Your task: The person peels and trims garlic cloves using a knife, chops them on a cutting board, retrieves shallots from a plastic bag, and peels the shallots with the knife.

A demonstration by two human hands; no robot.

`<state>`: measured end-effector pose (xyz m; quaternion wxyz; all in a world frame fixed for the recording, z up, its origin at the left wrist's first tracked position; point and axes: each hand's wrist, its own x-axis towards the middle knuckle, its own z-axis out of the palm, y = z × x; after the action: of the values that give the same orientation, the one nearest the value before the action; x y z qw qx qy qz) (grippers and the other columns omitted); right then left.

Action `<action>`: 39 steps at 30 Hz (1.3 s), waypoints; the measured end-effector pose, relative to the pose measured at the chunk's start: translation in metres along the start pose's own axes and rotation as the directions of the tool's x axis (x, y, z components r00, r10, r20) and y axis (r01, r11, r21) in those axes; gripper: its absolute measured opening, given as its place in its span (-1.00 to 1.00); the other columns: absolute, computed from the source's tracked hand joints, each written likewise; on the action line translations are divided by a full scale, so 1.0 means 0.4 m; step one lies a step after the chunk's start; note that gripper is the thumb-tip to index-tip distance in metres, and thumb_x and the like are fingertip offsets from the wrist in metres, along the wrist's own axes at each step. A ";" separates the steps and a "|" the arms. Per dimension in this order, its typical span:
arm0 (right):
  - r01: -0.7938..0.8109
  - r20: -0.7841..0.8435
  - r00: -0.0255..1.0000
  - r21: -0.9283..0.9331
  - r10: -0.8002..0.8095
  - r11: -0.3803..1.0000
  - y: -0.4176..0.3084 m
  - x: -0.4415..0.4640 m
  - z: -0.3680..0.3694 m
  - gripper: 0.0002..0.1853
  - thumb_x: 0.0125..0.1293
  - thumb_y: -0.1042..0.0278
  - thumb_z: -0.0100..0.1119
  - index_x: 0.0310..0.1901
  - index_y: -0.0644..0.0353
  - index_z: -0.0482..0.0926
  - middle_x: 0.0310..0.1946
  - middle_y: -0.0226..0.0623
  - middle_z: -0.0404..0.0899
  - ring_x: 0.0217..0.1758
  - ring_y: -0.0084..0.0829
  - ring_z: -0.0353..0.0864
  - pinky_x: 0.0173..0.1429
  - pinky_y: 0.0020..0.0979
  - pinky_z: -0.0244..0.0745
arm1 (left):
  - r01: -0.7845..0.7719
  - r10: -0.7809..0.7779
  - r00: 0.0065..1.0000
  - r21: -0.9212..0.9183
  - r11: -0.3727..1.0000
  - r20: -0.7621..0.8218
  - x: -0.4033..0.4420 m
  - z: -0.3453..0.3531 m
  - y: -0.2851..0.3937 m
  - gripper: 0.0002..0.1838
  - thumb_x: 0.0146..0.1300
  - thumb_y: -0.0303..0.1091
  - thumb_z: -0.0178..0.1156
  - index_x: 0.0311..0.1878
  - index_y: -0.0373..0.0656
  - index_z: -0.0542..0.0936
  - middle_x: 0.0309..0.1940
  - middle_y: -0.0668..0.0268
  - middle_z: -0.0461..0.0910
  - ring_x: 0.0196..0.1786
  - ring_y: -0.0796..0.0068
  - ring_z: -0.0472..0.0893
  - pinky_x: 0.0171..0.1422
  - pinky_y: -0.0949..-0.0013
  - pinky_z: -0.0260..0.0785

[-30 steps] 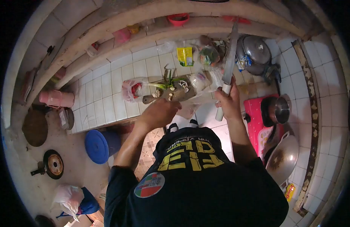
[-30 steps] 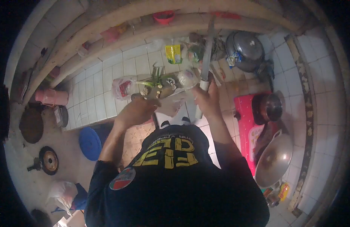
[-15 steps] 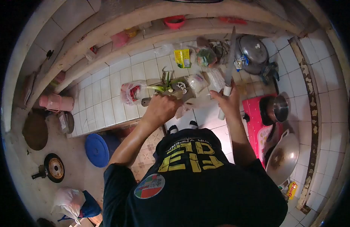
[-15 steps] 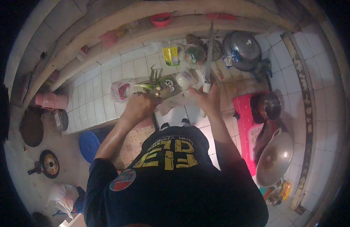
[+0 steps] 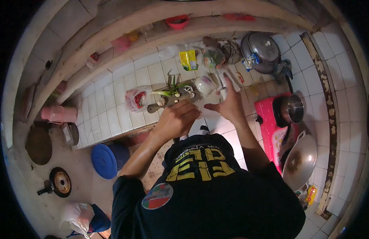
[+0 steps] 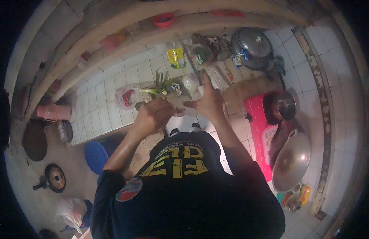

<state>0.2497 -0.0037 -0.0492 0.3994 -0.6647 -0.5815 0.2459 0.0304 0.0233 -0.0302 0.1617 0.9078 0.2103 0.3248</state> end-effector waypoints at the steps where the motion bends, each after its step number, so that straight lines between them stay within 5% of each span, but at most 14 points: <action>1: -0.025 0.045 0.999 -0.063 0.028 0.998 0.018 -0.004 0.015 0.06 -0.30 0.42 0.62 0.33 0.29 0.23 0.16 0.00 0.44 0.11 -0.15 0.56 0.01 -0.29 0.57 | -0.001 0.001 1.000 -0.010 1.000 -0.013 -0.001 -0.004 -0.003 -0.83 -0.12 -0.51 0.31 -0.37 -0.15 0.62 -0.32 0.30 0.59 -0.22 0.31 0.61 -0.21 0.37 0.51; 4: -0.315 0.235 0.920 -0.031 0.313 0.949 0.106 -0.030 0.052 -0.04 -0.14 0.46 0.48 0.36 0.28 0.18 0.16 0.10 0.45 0.14 -0.01 0.53 0.14 -0.26 0.49 | 0.012 -0.020 0.995 -0.073 0.997 -0.103 -0.019 -0.019 -0.008 -0.81 -0.14 -0.46 0.38 -0.38 -0.16 0.61 -0.37 0.28 0.57 -0.30 0.28 0.59 -0.21 0.35 0.50; 8: -0.236 0.104 0.967 0.033 0.231 0.971 0.217 -0.065 0.097 -0.18 0.00 0.50 0.31 0.35 0.28 0.21 0.05 0.02 0.54 0.05 -0.10 0.59 0.08 -0.29 0.52 | 0.132 -0.179 0.946 -0.183 0.974 -0.270 -0.086 0.032 -0.028 -0.81 -0.12 -0.40 0.42 -0.44 -0.19 0.60 -0.56 0.26 0.51 -0.43 0.25 0.59 -0.32 0.28 0.45; 10: -0.329 0.060 0.944 0.206 0.324 0.921 0.191 -0.067 0.102 -0.23 0.01 0.54 0.27 0.33 0.30 0.24 -0.06 -0.10 0.57 -0.08 -0.26 0.62 0.01 -0.34 0.54 | 0.752 -0.750 0.655 -0.172 0.636 0.092 -0.085 0.031 -0.009 -0.76 -0.07 -0.28 0.46 -0.43 -0.22 0.65 -0.57 0.16 0.55 -0.48 0.13 0.53 -0.20 0.21 0.45; 14: -0.283 0.068 0.959 0.312 0.276 0.907 0.165 -0.051 0.105 -0.27 0.02 0.58 0.23 0.32 0.26 0.27 -0.22 -0.31 0.54 -0.29 -0.55 0.54 -0.15 -0.48 0.53 | 0.600 -0.592 0.799 -0.098 0.794 0.103 -0.126 0.093 -0.052 -0.74 0.02 -0.21 0.42 -0.40 -0.24 0.68 -0.62 0.11 0.55 -0.56 0.16 0.49 -0.33 0.21 0.38; 17: 0.036 -0.091 0.996 0.247 -0.013 0.968 0.222 -0.046 0.139 -0.23 0.01 0.58 0.24 0.34 0.19 0.25 -0.28 -0.37 0.50 -0.36 -0.63 0.46 -0.24 -0.53 0.50 | 0.818 -0.701 0.575 -0.268 0.509 0.423 -0.112 0.083 -0.059 -0.73 0.12 -0.19 0.35 -0.28 -0.23 0.69 -0.62 0.07 0.55 -0.60 0.20 0.46 -0.40 0.21 0.30; 19: -0.144 -0.025 0.988 0.231 0.154 0.962 0.183 -0.050 0.119 -0.19 -0.01 0.58 0.26 0.36 0.14 0.24 -0.23 -0.37 0.53 -0.28 -0.60 0.50 -0.22 -0.51 0.50 | 0.693 -0.576 0.676 -0.132 0.708 0.459 -0.098 0.059 -0.061 -0.70 0.22 -0.17 0.26 -0.29 -0.27 0.65 -0.62 0.05 0.54 -0.57 0.30 0.49 -0.40 0.20 0.29; 23: -0.221 0.018 0.975 0.233 0.223 0.947 0.151 -0.062 0.100 -0.16 -0.04 0.58 0.24 0.38 0.17 0.21 -0.13 -0.19 0.62 -0.22 -0.44 0.63 -0.18 -0.41 0.53 | 0.744 -0.694 0.667 -0.290 0.602 0.272 -0.124 0.106 -0.073 -0.68 0.34 -0.21 0.14 -0.38 -0.29 0.61 -0.60 0.13 0.57 -0.54 0.35 0.51 -0.37 0.27 0.35; 25: -0.092 0.009 0.996 -0.068 0.093 0.993 0.141 -0.078 0.102 -0.13 -0.07 0.57 0.21 0.39 0.20 0.17 -0.04 0.03 0.61 -0.15 -0.20 0.69 -0.13 -0.34 0.56 | 0.510 -0.818 0.453 -0.856 -0.088 0.354 -0.119 0.129 -0.068 -0.72 0.42 -0.25 0.04 -0.36 -0.22 0.55 -0.55 0.30 0.56 -0.50 0.39 0.52 -0.30 0.29 0.45; 28: -0.217 0.087 0.970 -0.093 0.225 0.972 0.154 -0.091 0.127 -0.13 -0.09 0.57 0.18 0.38 0.22 0.15 -0.04 0.15 0.58 -0.15 -0.05 0.68 -0.10 -0.31 0.57 | 0.108 -0.825 0.236 -0.857 -0.504 0.514 -0.109 0.150 -0.082 -0.81 0.44 -0.26 0.01 -0.26 -0.13 0.51 -0.50 0.40 0.50 -0.47 0.41 0.52 -0.22 0.32 0.52; 32: -0.122 -0.089 0.988 0.062 0.127 0.991 0.232 -0.101 0.176 -0.31 -0.02 0.59 0.19 0.26 0.22 0.31 -0.12 0.01 0.62 -0.16 -0.09 0.67 -0.16 -0.20 0.57 | -0.093 -0.770 0.314 -0.789 -0.608 0.556 -0.140 0.160 -0.111 -0.86 0.43 -0.26 0.02 -0.20 -0.09 0.48 -0.45 0.40 0.49 -0.46 0.50 0.51 -0.27 0.36 0.52; 33: -0.117 -0.087 0.989 0.063 0.123 0.991 0.241 -0.093 0.180 -0.31 -0.02 0.59 0.19 0.26 0.22 0.31 -0.12 0.01 0.62 -0.16 -0.09 0.67 -0.16 -0.20 0.57 | -0.205 -0.665 0.509 -0.673 -0.711 0.547 -0.145 0.163 -0.124 -0.87 0.42 -0.26 0.03 -0.19 -0.09 0.48 -0.44 0.40 0.50 -0.47 0.53 0.51 -0.34 0.42 0.50; 35: -0.559 0.235 0.822 0.507 0.519 0.656 0.259 -0.079 0.182 -0.48 0.08 0.56 0.15 0.15 0.20 0.40 -0.21 -0.19 0.61 -0.27 -0.33 0.64 -0.31 -0.33 0.54 | -0.276 -0.547 0.685 -0.524 -0.806 0.481 -0.164 0.167 -0.141 -0.87 0.42 -0.26 0.04 -0.18 -0.09 0.48 -0.43 0.41 0.50 -0.48 0.57 0.50 -0.41 0.48 0.48; 39: -0.603 0.419 0.779 0.704 0.467 0.375 0.260 -0.060 0.150 -0.59 0.16 0.47 0.13 0.09 0.15 0.43 -0.29 -0.30 0.58 -0.36 -0.42 0.59 -0.41 -0.43 0.50 | -0.093 -0.637 0.509 -0.699 -0.709 0.579 -0.144 0.123 -0.105 -0.82 0.35 -0.29 0.10 -0.09 -0.15 0.50 -0.42 0.39 0.52 -0.54 0.55 0.50 -0.62 0.53 0.34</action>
<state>0.2575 -0.0128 -0.1711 0.5094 -0.5369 -0.1825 0.6472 0.0108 0.0234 -0.1147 0.8832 -0.0177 0.2384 0.4036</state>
